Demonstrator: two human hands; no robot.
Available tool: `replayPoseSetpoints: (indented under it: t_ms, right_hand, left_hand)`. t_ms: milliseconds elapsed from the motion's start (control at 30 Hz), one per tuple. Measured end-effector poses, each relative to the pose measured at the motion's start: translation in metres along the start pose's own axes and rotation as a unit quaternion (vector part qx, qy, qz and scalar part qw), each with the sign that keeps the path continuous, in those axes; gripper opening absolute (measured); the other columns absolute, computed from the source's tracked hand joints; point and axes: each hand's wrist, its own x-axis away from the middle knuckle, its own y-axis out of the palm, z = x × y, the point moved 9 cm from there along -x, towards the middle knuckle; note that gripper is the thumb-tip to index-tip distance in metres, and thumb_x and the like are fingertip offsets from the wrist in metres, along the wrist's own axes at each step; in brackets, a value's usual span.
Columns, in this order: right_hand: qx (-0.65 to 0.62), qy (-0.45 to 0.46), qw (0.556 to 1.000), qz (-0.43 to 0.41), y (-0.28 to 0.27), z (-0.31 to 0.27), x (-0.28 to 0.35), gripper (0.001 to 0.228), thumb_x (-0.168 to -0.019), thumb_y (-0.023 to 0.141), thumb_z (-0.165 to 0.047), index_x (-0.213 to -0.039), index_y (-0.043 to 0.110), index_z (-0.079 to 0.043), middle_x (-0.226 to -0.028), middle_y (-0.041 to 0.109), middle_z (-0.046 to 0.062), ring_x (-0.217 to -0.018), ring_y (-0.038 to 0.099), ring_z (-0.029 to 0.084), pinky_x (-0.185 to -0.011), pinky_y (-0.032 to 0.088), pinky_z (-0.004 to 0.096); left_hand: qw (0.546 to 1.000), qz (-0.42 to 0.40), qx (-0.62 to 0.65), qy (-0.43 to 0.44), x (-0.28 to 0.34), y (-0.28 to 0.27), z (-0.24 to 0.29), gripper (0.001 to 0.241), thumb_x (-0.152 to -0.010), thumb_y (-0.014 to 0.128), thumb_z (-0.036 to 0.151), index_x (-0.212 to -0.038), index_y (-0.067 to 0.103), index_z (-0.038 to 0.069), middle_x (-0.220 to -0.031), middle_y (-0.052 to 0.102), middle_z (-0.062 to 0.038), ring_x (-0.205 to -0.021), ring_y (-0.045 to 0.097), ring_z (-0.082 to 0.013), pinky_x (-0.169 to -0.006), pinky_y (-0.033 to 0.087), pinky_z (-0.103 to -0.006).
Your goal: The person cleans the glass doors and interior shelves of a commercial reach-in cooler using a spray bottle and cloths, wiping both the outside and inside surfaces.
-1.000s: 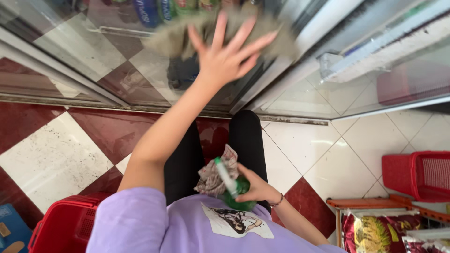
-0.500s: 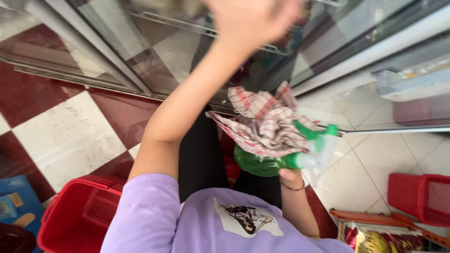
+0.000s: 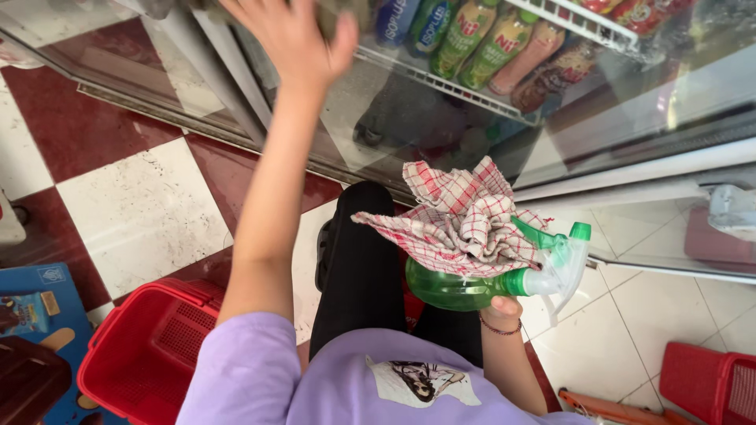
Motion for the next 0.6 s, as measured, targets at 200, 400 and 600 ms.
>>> replayPoseSetpoints:
  t_ms: [200, 400, 600]
  right_hand:
    - [0.005, -0.009, 1.000, -0.001, 0.011, 0.019, -0.005, 0.118, -0.066, 0.078, -0.029, -0.165, 0.021, -0.001, -0.165, 0.034, 0.019, -0.153, 0.035, 0.038, -0.128, 0.030, 0.051]
    - [0.017, 0.050, 0.998, -0.023, 0.021, 0.032, -0.016, 0.116, -0.064, 0.080, -0.029, -0.161, 0.023, 0.000, -0.158, 0.037, 0.022, -0.145, 0.039, 0.040, -0.120, 0.035, 0.053]
    - [0.025, -0.008, 1.000, -0.017, 0.041, 0.010, -0.026, 0.119, -0.066, 0.080, -0.033, -0.163, 0.018, -0.001, -0.162, 0.035, 0.021, -0.151, 0.037, 0.038, -0.126, 0.033, 0.052]
  left_hand:
    - [0.978, -0.206, -0.011, -0.010, 0.233, 0.040, -0.041, 0.067, -0.082, 0.069, 0.057, -0.140, 0.066, 0.024, -0.162, 0.020, -0.024, -0.142, 0.018, -0.0617, -0.116, 0.009, -0.0853]
    - [0.993, -0.082, -0.024, 0.086, 0.151, 0.010, -0.005, 0.059, -0.090, 0.064, 0.070, -0.128, 0.067, 0.025, -0.170, 0.005, -0.016, -0.153, -0.001, -0.0517, -0.115, -0.001, -0.0872]
    - [0.981, 0.011, 0.005, 0.194, -0.078, -0.065, 0.150, 0.047, -0.101, 0.056, 0.056, -0.141, 0.068, 0.036, -0.150, 0.036, -0.015, -0.142, 0.021, -0.0519, -0.111, 0.001, -0.0834]
